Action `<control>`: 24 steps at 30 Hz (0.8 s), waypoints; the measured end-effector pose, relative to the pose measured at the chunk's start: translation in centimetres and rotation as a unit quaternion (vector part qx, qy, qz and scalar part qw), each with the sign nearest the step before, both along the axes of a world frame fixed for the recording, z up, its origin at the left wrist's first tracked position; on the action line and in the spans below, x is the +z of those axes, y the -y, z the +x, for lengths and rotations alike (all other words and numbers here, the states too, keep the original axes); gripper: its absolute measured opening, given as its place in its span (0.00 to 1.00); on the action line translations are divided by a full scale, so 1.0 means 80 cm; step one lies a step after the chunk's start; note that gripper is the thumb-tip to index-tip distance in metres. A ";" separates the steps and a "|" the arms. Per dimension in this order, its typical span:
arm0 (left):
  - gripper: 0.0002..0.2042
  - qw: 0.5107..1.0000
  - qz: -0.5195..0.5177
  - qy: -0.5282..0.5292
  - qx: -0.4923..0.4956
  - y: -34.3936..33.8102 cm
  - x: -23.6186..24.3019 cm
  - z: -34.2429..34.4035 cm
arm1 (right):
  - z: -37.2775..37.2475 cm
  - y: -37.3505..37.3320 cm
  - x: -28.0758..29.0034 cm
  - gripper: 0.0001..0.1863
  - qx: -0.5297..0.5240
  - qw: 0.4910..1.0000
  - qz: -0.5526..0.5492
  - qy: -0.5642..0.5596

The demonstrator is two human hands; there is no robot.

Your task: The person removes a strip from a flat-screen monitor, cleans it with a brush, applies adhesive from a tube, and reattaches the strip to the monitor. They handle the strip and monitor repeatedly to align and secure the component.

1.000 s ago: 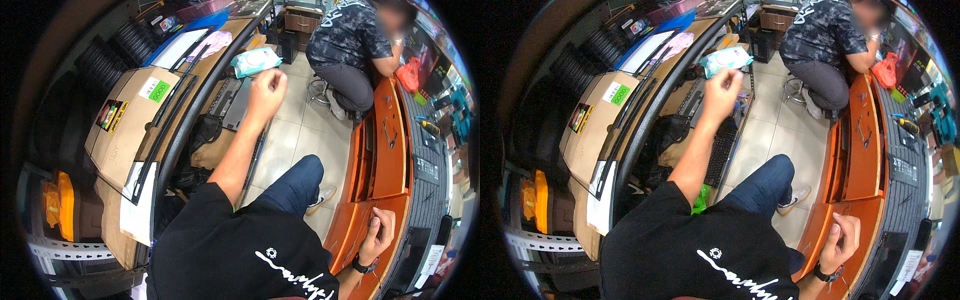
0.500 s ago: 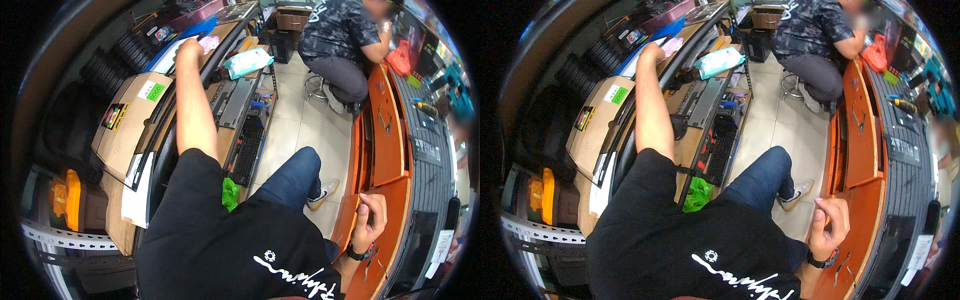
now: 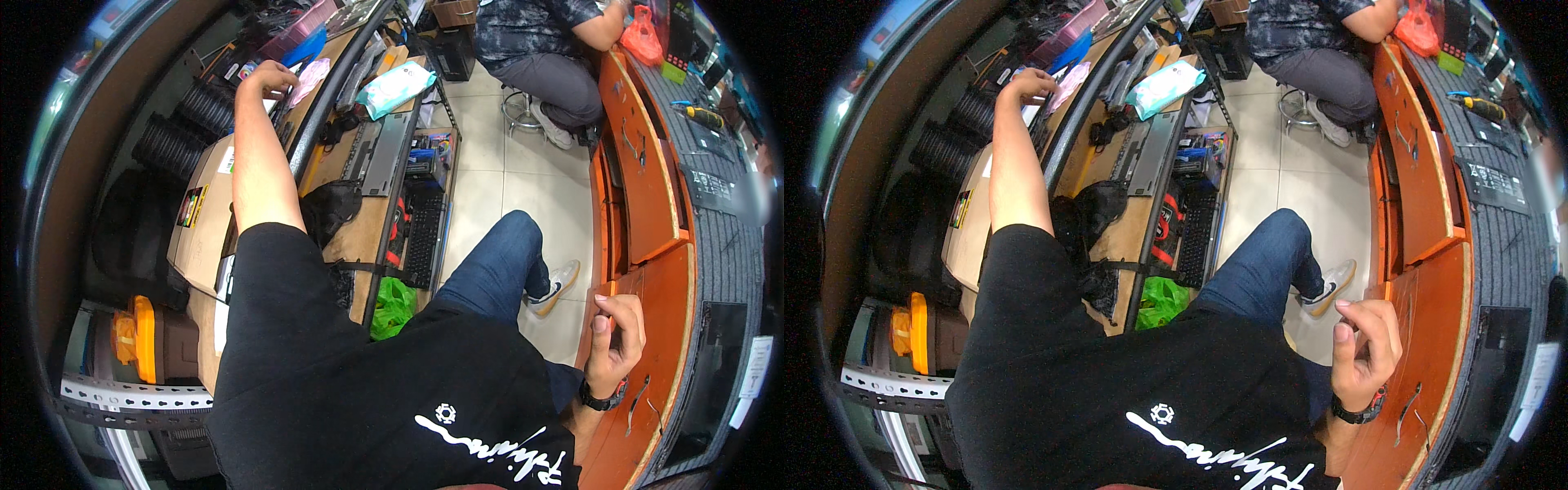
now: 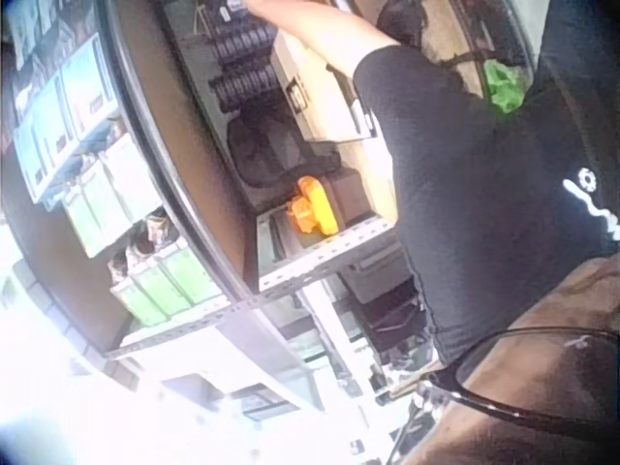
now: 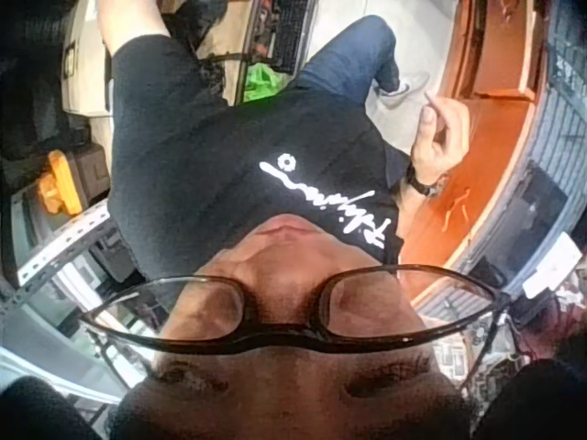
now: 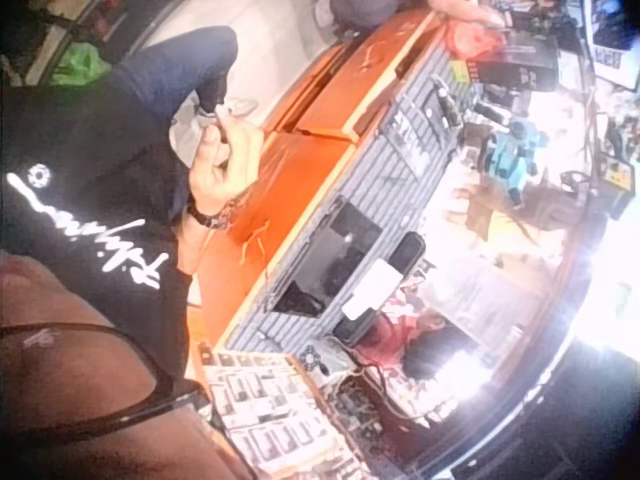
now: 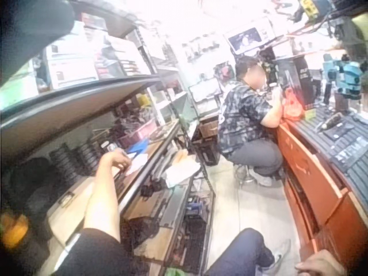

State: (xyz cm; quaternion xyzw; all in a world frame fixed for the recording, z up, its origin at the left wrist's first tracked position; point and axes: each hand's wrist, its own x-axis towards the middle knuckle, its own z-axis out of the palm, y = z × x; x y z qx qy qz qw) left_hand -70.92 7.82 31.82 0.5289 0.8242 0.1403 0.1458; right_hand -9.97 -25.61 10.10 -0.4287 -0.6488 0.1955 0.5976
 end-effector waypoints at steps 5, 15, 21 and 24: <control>0.20 1.000 0.012 -0.004 0.011 0.003 0.021 -0.012 | -0.009 -0.009 0.003 0.09 0.016 1.000 0.001 0.005; 0.21 0.997 0.019 -0.063 -0.041 -0.034 -0.003 -0.025 | -0.053 -0.050 0.028 0.12 0.112 0.991 0.012 0.072; 0.27 0.986 0.098 -0.117 -0.063 -0.066 0.009 -0.018 | -0.066 -0.052 0.028 0.13 0.124 0.990 0.021 0.072; 0.24 0.974 0.136 -0.164 -0.079 -0.084 0.009 -0.023 | -0.070 -0.051 0.026 0.13 0.125 0.990 0.008 0.068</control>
